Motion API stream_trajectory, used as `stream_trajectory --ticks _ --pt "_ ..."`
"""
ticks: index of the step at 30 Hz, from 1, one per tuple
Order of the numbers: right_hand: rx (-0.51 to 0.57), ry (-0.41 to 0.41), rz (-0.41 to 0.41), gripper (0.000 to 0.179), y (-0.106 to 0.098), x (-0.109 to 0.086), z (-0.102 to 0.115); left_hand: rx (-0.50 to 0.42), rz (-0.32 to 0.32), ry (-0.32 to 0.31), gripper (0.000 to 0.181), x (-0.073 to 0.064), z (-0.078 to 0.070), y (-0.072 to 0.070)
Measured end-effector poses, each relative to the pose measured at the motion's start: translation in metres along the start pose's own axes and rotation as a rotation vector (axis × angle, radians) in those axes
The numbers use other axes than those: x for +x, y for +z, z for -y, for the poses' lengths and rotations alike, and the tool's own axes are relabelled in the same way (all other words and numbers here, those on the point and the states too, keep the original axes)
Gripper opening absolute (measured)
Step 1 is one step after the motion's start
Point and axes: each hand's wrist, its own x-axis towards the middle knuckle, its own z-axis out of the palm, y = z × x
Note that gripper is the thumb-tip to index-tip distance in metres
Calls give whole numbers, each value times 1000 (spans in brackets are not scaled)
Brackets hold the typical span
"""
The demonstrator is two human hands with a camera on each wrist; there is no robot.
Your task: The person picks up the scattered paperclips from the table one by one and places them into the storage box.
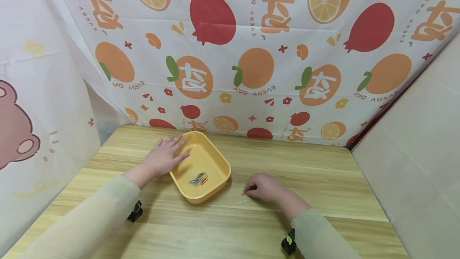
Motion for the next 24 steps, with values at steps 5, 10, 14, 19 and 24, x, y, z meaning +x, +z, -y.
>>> stream_trajectory --ticks 5,10,14,19,24 --pt "10 5 14 10 -1 1 -2 3 15 -2 78 1 0 -1" --pt "3 -7 16 10 -2 2 -1 8 13 5 80 1 -1 -1" --pt "-1 -6 16 10 -2 3 -1 13 7 3 78 0 0 -1" --pt "-3 -5 11 10 -4 5 -2 13 0 1 77 0 -1 -2" --pt "-10 20 7 10 -8 6 -1 4 5 0 73 0 -2 -4"
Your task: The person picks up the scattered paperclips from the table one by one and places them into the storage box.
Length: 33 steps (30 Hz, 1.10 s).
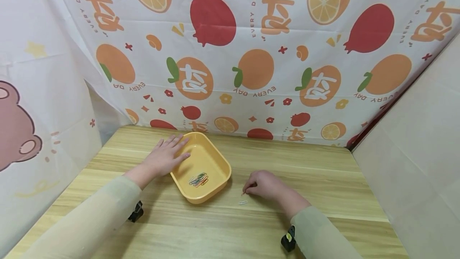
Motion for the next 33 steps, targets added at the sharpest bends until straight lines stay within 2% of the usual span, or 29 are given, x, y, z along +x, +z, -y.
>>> stream_trajectory --ticks 7,18,25,33 --pt "-21 12 -28 8 -15 4 2 -4 10 -1 72 0 -1 -1" --pt "-68 19 -57 11 -55 16 17 -5 10 -1 72 0 0 0" --pt "-66 21 -64 11 -63 24 24 -18 1 -4 70 0 2 1" --pt "-71 6 -52 11 -65 40 37 -24 20 -11 69 2 3 3"
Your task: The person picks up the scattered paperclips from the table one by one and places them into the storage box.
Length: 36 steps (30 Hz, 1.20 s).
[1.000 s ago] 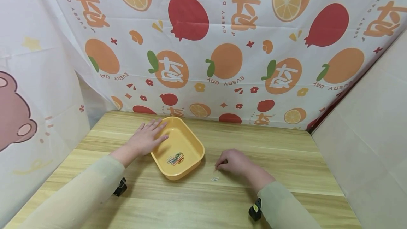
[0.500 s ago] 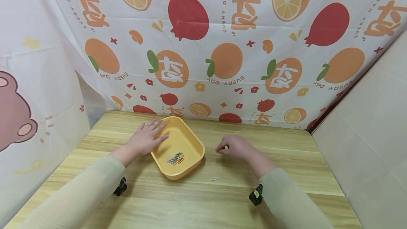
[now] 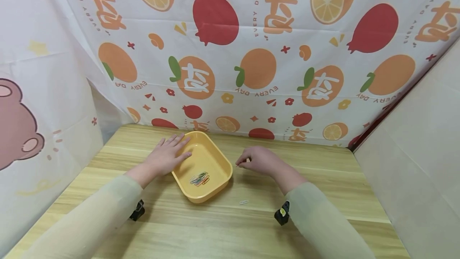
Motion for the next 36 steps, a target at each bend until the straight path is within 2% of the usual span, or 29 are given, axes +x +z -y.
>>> stream_trajectory --ticks 10,17,25,30,36 --pt "-15 -130 33 11 8 41 30 -3 3 -1 71 -1 0 1" --pt "-20 -101 61 11 23 62 44 -2 2 -1 72 -1 -1 0" --pt "-67 -131 69 11 38 74 54 3 -7 1 69 -2 -2 -1" --pt "-106 -127 121 11 53 85 61 4 -11 1 68 -1 -1 0" --pt "-171 -160 187 10 71 98 73 0 -29 16 68 -2 -1 0"
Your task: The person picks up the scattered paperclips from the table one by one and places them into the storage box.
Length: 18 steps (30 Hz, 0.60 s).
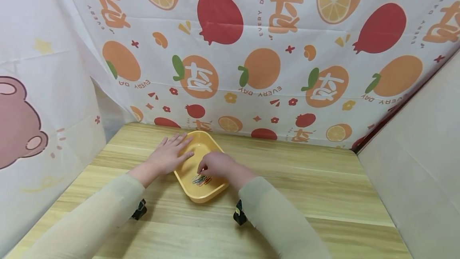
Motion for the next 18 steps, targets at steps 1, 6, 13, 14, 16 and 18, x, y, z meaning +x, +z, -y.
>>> stream_trajectory --ticks 1,6,13,14,16,18 --pt "-13 -7 8 10 2 2 2 -2 2 0 68 0 0 -1" --pt "-62 -1 33 9 10 9 10 3 7 2 68 -1 -2 -3" --pt "-30 37 65 11 12 10 16 1 13 0 68 -1 -3 -5" --pt "-27 38 66 11 12 10 16 2 16 -1 68 -1 -4 -5" --pt "-29 32 64 11 12 11 16 7 19 -2 69 -1 -4 -5" --pt "-19 24 60 11 12 12 15 14 19 -3 69 -1 -3 -4"
